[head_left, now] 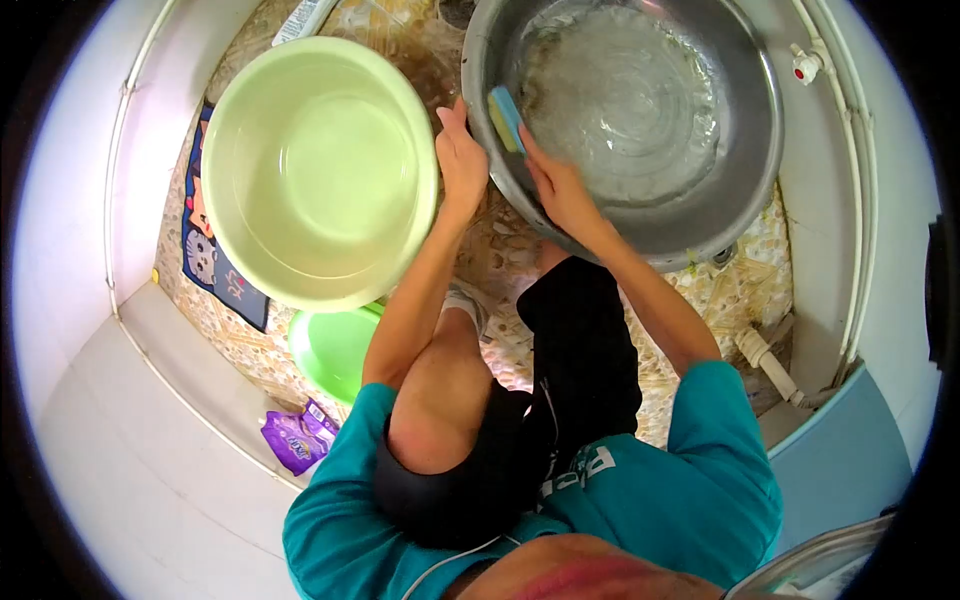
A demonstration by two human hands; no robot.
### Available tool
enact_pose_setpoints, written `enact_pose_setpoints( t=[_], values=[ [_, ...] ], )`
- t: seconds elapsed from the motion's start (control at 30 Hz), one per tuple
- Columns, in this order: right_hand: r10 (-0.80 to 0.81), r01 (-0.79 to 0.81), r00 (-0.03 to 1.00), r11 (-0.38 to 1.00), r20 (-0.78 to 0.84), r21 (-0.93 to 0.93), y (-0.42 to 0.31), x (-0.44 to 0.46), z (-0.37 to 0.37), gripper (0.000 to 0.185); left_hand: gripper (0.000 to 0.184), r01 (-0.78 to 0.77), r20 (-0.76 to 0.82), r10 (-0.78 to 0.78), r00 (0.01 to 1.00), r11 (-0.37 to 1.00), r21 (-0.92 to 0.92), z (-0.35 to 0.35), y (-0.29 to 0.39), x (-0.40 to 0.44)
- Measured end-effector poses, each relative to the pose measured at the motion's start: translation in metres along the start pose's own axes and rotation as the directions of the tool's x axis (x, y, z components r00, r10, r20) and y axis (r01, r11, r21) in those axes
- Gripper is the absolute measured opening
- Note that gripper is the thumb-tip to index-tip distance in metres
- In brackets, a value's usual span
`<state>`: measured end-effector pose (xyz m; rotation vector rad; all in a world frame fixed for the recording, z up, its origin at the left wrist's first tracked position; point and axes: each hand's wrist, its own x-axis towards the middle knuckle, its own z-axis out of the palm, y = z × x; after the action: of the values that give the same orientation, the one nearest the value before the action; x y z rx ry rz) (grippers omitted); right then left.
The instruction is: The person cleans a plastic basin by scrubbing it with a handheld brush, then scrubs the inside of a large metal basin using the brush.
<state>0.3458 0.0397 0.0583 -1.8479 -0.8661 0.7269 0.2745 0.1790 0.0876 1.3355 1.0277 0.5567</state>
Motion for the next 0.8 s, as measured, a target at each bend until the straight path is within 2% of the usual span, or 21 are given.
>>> enact_pose_setpoints(
  t=[0.07,0.1,0.17,0.2,0.27,0.3,0.33,0.37,0.43,0.47,0.53,0.57,0.67,0.7,0.77,0.8],
  values=[
    [0.038,-0.017,0.983,0.993,0.181,-0.116,-0.011,-0.013,-0.018,0.055,0.064,-0.014,-0.016,0.015,1.000,1.000,0.027,-0.004,-0.016,0.004],
    [0.038,-0.017,0.983,0.993,0.181,-0.116,-0.012,-0.005,-0.015,0.055,0.064,-0.015,-0.015,0.016,1.000,1.000,0.027,-0.003,-0.010,0.001],
    [-0.046,0.045,0.999,0.998,-0.016,-0.054,-0.013,0.026,-0.002,0.054,0.061,0.006,0.045,-0.011,0.999,0.993,0.117,-0.003,0.012,-0.008],
    [-0.058,0.056,0.998,0.997,-0.020,-0.049,-0.015,0.042,0.002,0.054,0.061,-0.007,0.042,0.001,0.999,0.993,0.121,-0.003,0.009,-0.004],
    [-0.112,0.101,0.980,0.992,-0.165,-0.075,-0.018,0.062,0.010,0.059,0.058,-0.093,0.059,0.089,0.994,0.994,0.066,-0.005,-0.008,0.001],
    [-0.108,0.097,0.980,0.993,-0.167,-0.069,-0.018,0.051,0.008,0.059,0.059,-0.101,0.051,0.101,0.994,0.995,0.008,-0.004,-0.013,0.003],
    [-0.171,0.161,0.985,0.960,-0.022,-0.229,-0.016,0.030,0.002,0.062,0.059,-0.101,0.053,0.101,0.994,0.995,0.011,-0.007,-0.011,0.006],
    [-0.204,0.240,0.970,0.897,0.134,-0.371,-0.015,0.017,-0.001,0.064,0.060,0.089,0.049,-0.094,0.994,0.990,0.108,-0.011,-0.008,0.006],
    [-0.159,0.206,0.976,0.888,0.146,-0.412,-0.021,0.015,-0.001,0.066,0.063,0.208,0.050,-0.210,0.976,0.977,0.046,-0.012,-0.010,0.000],
    [-0.129,0.182,0.981,0.869,0.145,-0.459,-0.025,0.019,-0.005,0.068,0.063,0.201,0.054,-0.204,0.978,0.979,0.043,-0.009,-0.013,-0.001],
    [-0.171,0.186,0.982,0.847,0.075,-0.498,-0.026,0.069,0.000,0.069,0.064,0.041,-0.004,-0.042,0.999,0.987,-0.153,0.000,-0.020,0.002],
    [-0.199,0.181,0.980,0.835,0.022,-0.520,-0.026,0.082,0.003,0.069,0.063,-0.017,-0.006,0.016,1.000,0.991,-0.131,0.001,-0.022,0.002],
    [-0.125,0.136,0.991,0.870,0.053,-0.474,-0.033,0.074,0.001,0.068,0.062,0.063,0.035,-0.063,0.997,0.998,-0.008,-0.005,-0.006,-0.003],
    [-0.128,0.132,0.991,0.869,0.042,-0.478,-0.033,0.061,0.000,0.068,0.060,0.041,-0.037,-0.042,0.998,0.999,-0.013,-0.003,-0.012,-0.002],
    [-0.027,0.173,0.969,0.783,0.245,-0.598,-0.030,0.012,-0.007,0.068,0.057,0.083,-0.041,-0.082,0.996,0.996,0.029,-0.010,-0.022,-0.002],
    [-0.018,0.171,0.968,0.775,0.248,-0.609,-0.032,0.002,-0.015,0.068,0.057,0.139,-0.056,-0.135,0.989,0.987,0.078,-0.011,-0.026,-0.008]
  ],
)
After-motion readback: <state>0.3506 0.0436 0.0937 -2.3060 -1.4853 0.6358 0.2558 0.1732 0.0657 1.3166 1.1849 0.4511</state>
